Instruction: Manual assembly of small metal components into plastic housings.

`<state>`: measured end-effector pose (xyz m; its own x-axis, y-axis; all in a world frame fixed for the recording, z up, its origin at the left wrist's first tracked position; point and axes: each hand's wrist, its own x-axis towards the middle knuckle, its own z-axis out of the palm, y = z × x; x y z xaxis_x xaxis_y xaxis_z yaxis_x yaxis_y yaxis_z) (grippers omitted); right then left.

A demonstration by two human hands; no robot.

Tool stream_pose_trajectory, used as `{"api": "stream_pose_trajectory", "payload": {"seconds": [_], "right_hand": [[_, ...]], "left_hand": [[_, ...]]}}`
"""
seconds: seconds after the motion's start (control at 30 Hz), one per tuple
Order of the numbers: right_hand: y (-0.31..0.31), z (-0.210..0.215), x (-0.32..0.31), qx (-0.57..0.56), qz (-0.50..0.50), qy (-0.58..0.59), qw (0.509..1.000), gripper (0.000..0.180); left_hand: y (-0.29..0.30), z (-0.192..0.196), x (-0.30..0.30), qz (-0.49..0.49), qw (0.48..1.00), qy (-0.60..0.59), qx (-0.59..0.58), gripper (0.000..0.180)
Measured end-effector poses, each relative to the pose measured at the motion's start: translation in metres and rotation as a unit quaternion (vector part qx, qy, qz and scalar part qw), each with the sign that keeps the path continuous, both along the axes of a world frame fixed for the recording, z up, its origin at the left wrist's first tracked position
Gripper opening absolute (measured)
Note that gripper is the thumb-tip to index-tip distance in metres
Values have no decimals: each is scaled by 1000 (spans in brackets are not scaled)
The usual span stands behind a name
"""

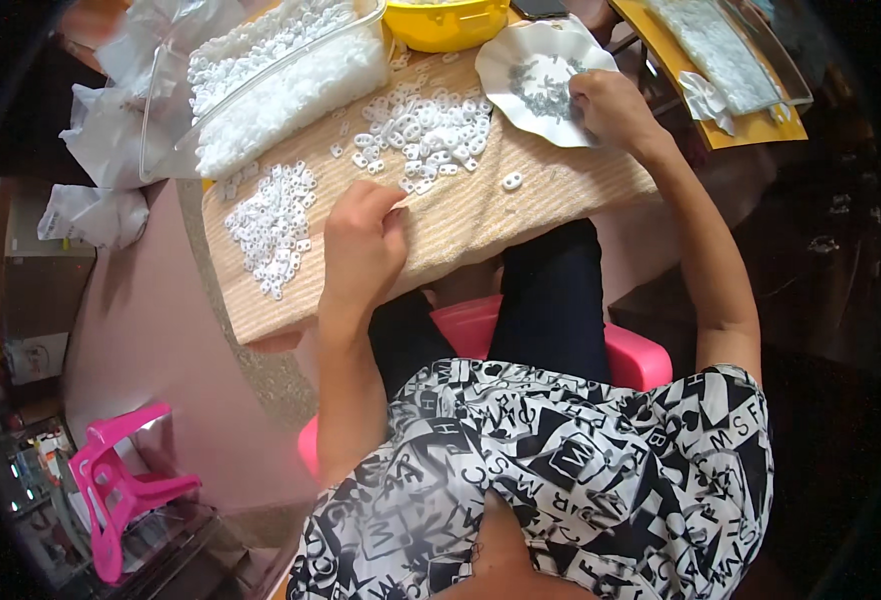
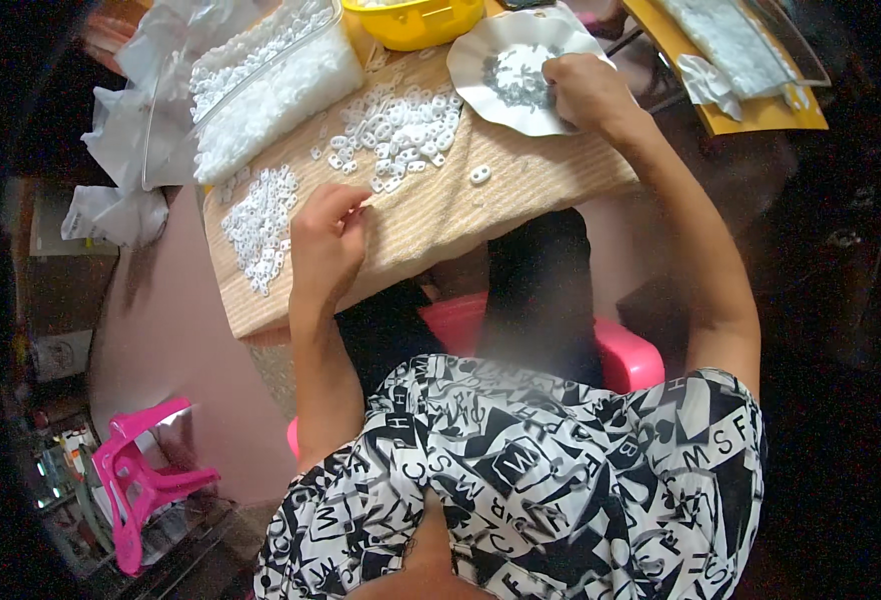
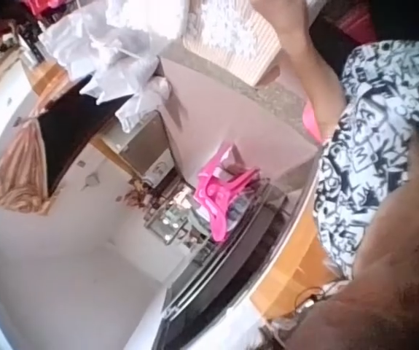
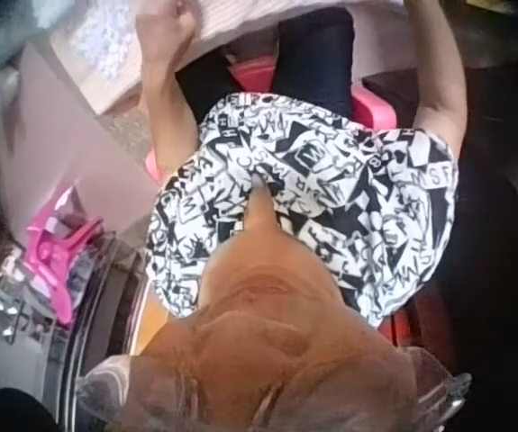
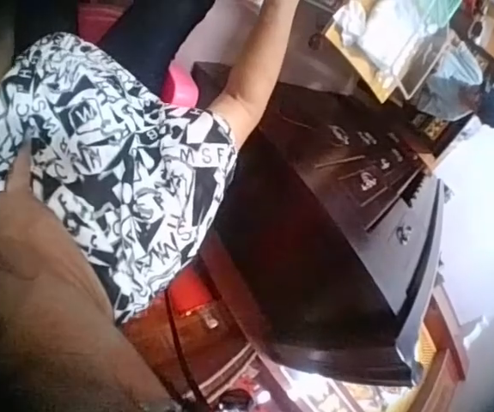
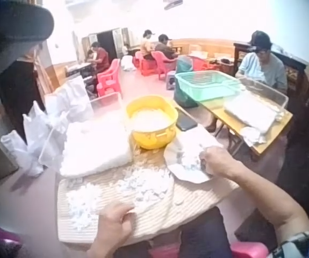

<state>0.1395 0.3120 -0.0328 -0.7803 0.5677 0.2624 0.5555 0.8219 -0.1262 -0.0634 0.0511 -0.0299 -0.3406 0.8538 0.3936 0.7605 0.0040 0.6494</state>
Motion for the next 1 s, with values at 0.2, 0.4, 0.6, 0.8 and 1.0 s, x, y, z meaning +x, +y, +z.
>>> {"api": "stream_pose_trajectory", "payload": {"seconds": [0.2, 0.4, 0.6, 0.8, 1.0], "right_hand": [[-4, 4, -1, -41, -7, 101, 994, 8], [-2, 5, -2, -316, -35, 242, 917, 15], [-7, 4, -4, -234, -68, 218, 945, 14], [-14, 6, -4, -129, -71, 188, 971, 13], [-10, 12, -4, -447, -29, 267, 853, 9]], "left_hand": [[29, -14, -5, 25, 994, 103, -20, 12], [22, -16, 0, 55, 998, -11, 8, 9], [3, 0, 9, -29, 850, -523, 62, 9], [-13, 12, 17, -71, 709, -697, 78, 12], [-22, 5, 23, -114, 687, -712, 86, 20]]}}
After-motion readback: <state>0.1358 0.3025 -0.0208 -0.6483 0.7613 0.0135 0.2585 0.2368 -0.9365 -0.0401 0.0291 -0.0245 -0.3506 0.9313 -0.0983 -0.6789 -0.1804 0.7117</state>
